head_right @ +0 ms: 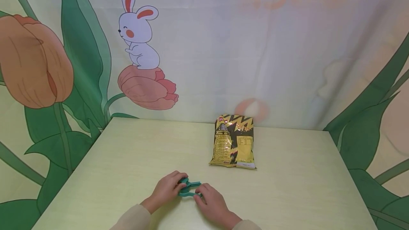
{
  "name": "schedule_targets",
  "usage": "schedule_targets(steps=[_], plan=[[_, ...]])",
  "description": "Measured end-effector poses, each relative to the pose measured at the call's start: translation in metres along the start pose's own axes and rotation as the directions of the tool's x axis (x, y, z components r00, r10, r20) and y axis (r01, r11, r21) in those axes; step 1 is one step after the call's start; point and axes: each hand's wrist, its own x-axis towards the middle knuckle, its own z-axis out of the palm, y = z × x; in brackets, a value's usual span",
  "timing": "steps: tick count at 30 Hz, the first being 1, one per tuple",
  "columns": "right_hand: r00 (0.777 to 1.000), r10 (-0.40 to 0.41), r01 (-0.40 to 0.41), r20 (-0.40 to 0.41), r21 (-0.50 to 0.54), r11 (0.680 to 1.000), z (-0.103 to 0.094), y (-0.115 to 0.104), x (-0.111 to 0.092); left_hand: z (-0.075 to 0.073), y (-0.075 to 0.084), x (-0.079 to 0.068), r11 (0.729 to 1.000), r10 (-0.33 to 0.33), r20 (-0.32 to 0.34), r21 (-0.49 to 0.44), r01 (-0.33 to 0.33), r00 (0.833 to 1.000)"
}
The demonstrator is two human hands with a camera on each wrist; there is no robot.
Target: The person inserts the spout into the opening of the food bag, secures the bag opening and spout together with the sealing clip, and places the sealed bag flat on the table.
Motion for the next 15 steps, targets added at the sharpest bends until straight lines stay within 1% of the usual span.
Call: schedule_targets(steps=[8,15], plan=[[0.999,-0.024,0.023,-0.036,-0.023,0.999,0.0029,0.0023,0.0018,-0.0011,0.0003,-0.0003,1.000,-0.017,0.022,-0.014,0.017,1.000],[0.998,-0.020,0.017,-0.064,-0.052,0.998,0.0042,0.0030,0.0043,-0.0003,-0.0006,0.0006,1.000,-0.021,0.023,-0.007,0.022,1.000]])
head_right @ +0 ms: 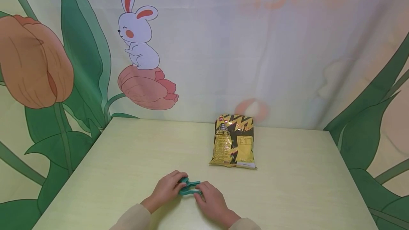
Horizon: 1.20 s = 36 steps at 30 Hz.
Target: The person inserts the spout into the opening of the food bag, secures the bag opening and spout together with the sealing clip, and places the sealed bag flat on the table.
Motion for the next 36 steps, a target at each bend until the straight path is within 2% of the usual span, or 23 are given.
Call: schedule_targets(steps=[6,14,19,26,36], plan=[[0.999,0.015,-0.016,-0.048,-0.032,0.999,0.001,-0.001,0.004,0.001,-0.002,0.000,1.000,0.003,-0.003,0.011,-0.003,1.000],[0.989,0.147,-0.147,0.006,-0.018,0.989,-0.004,-0.002,0.014,-0.001,-0.002,0.001,1.000,0.005,0.014,0.010,-0.005,1.000],[0.981,0.193,-0.193,0.036,-0.020,0.981,-0.010,-0.003,0.019,0.000,-0.002,0.000,1.000,0.013,0.015,0.006,-0.013,1.000],[0.977,0.210,-0.208,0.032,-0.053,0.977,-0.012,-0.002,0.023,0.000,-0.002,-0.001,1.000,0.013,0.014,0.014,-0.014,1.000],[0.986,0.164,-0.160,0.038,-0.093,0.983,-0.014,-0.001,0.026,0.001,-0.003,-0.002,0.999,0.048,-0.003,0.020,-0.048,0.999]])
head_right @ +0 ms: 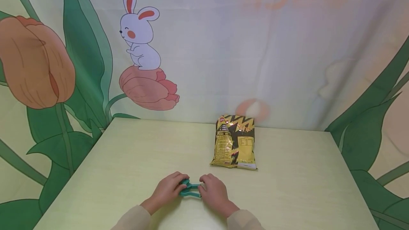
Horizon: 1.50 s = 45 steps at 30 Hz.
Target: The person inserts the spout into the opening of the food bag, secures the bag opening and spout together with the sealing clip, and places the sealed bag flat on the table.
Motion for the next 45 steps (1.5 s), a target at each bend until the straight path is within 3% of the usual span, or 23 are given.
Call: schedule_targets(steps=[8,16,26,36,45], plan=[[0.997,-0.072,0.070,-0.017,-0.069,0.995,0.003,0.002,0.002,0.000,0.000,0.000,1.000,0.023,-0.016,0.022,-0.022,1.000],[0.996,-0.077,0.082,0.050,-0.087,0.993,0.002,0.001,0.005,0.001,0.002,0.001,0.998,0.044,-0.032,0.041,-0.042,0.999],[0.995,-0.090,0.095,0.050,-0.091,0.991,0.001,-0.002,0.007,0.002,0.001,0.001,0.997,0.059,-0.059,0.048,-0.056,0.997],[0.997,-0.078,0.079,0.019,-0.109,0.991,0.009,-0.001,0.011,0.002,0.000,0.000,1.000,0.013,-0.021,0.016,-0.013,1.000],[0.999,-0.050,0.051,0.010,-0.129,0.990,0.009,-0.004,0.012,0.001,-0.001,-0.001,1.000,0.022,0.004,0.002,-0.022,1.000]])
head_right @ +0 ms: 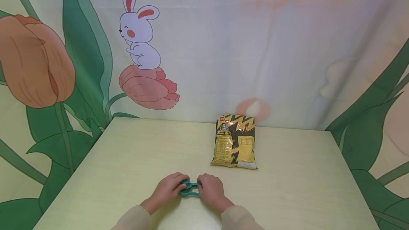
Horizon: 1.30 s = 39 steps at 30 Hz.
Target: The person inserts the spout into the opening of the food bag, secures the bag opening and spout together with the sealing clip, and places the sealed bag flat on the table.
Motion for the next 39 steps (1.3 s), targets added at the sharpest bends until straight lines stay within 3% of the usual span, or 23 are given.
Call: schedule_targets(steps=[11,18,28,39], plan=[[1.000,-0.004,0.004,0.007,0.006,1.000,0.001,0.001,0.000,0.000,-0.001,0.000,0.999,-0.011,-0.001,-0.041,0.011,1.000],[1.000,-0.005,0.005,0.013,0.000,1.000,0.002,0.002,0.001,0.000,-0.003,-0.002,0.997,0.055,-0.072,-0.051,-0.059,0.996],[1.000,-0.020,0.020,-0.008,-0.020,1.000,0.005,0.003,-0.002,0.001,-0.002,0.001,0.998,-0.050,0.023,-0.044,0.051,0.998],[0.998,-0.052,0.051,-0.031,-0.029,0.998,0.006,0.011,-0.008,-0.002,-0.002,0.002,0.997,-0.064,0.007,-0.053,0.064,0.998]])
